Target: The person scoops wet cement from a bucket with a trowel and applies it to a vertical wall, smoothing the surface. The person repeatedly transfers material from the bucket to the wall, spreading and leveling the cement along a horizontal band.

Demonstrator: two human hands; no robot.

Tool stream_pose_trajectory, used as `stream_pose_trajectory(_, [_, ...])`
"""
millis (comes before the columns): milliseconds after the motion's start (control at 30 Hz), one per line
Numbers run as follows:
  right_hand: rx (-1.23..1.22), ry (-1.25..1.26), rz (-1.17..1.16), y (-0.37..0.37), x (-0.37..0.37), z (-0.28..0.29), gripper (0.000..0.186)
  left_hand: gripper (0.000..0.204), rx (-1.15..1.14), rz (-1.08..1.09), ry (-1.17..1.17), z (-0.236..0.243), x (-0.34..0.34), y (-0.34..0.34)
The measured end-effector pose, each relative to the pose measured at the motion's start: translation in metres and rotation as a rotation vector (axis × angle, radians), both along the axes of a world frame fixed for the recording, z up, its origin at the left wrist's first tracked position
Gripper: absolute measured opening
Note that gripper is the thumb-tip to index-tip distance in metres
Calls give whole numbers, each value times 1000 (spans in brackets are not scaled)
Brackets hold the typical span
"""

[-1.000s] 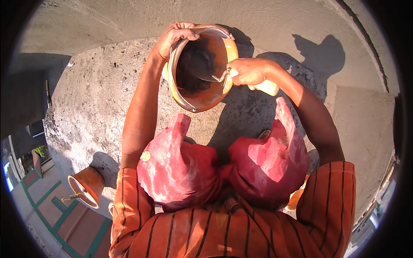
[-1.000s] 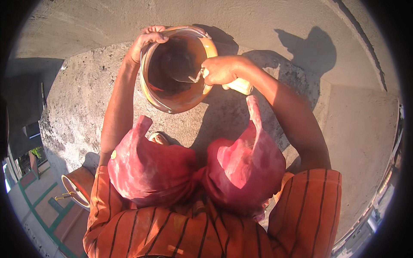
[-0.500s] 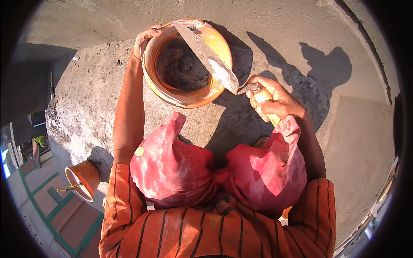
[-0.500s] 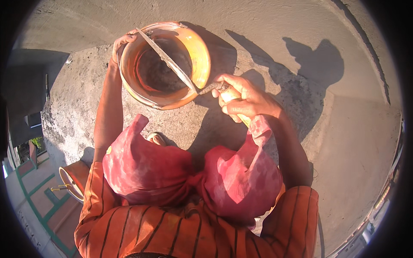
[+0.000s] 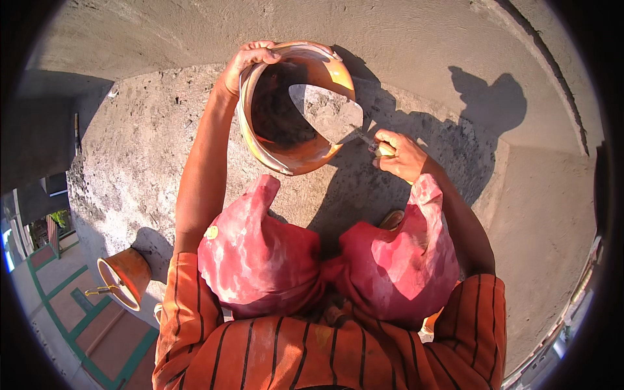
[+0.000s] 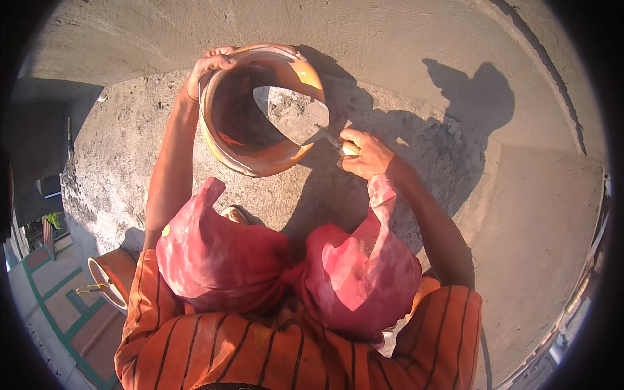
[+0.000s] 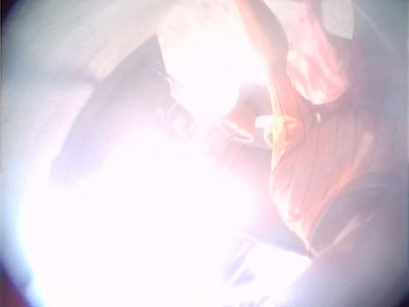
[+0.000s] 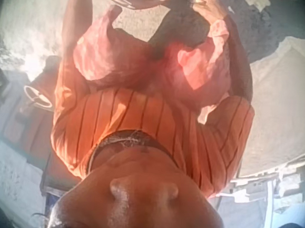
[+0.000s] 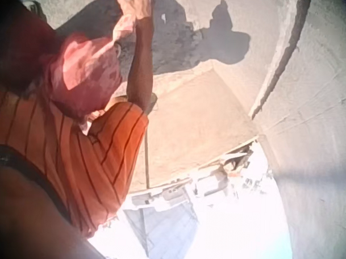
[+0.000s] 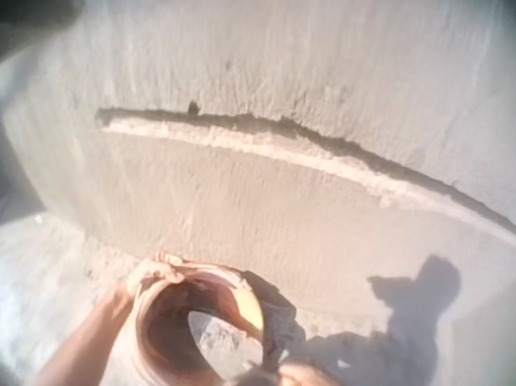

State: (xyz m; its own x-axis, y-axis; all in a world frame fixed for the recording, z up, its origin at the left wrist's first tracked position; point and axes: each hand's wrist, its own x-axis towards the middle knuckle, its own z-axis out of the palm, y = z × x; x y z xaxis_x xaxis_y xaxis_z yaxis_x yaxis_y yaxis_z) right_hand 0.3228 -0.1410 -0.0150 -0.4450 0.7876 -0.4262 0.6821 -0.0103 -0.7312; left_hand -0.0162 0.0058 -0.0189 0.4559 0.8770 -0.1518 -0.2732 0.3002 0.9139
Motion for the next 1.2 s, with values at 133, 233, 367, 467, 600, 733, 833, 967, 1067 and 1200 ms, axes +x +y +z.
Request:
stream_pose_trajectory(133, [51,-263,72,0,-9,17,33,14,18,47,59,18,30,-22])
stream_pose_trajectory(233, [82,-437,54,9,-18,20,31,18,53,70,134,16,44,-28])
stream_pose_trajectory(367, [360,-218,94,-6,-12,-28,35,22,51,109,96,13,51,-28])
stream_pose_trajectory(467, [125,-239,121,-7,-28,-21,33,24,75,132,67,8,46,-25])
stream_pose_trajectory(600, [205,-393,119,14,-43,-46,31,26,47,91,182,18,61,-34])
stream_pose_trajectory(733, [248,-446,107,23,-53,-41,31,25,59,54,205,23,58,-36])
stream_pose_trajectory(833, [243,-469,47,22,-58,-45,32,21,77,57,200,16,46,-35])
stream_pose_trajectory(967, [313,-433,-59,25,-67,-49,33,20,59,37,131,17,35,-35])
stream_pose_trajectory(1067, [468,-432,-113,27,-67,-56,33,18,48,84,90,15,25,-33])
stream_pose_trajectory(1200, [618,-334,-122,35,-46,-58,25,22,23,211,43,9,17,-25])
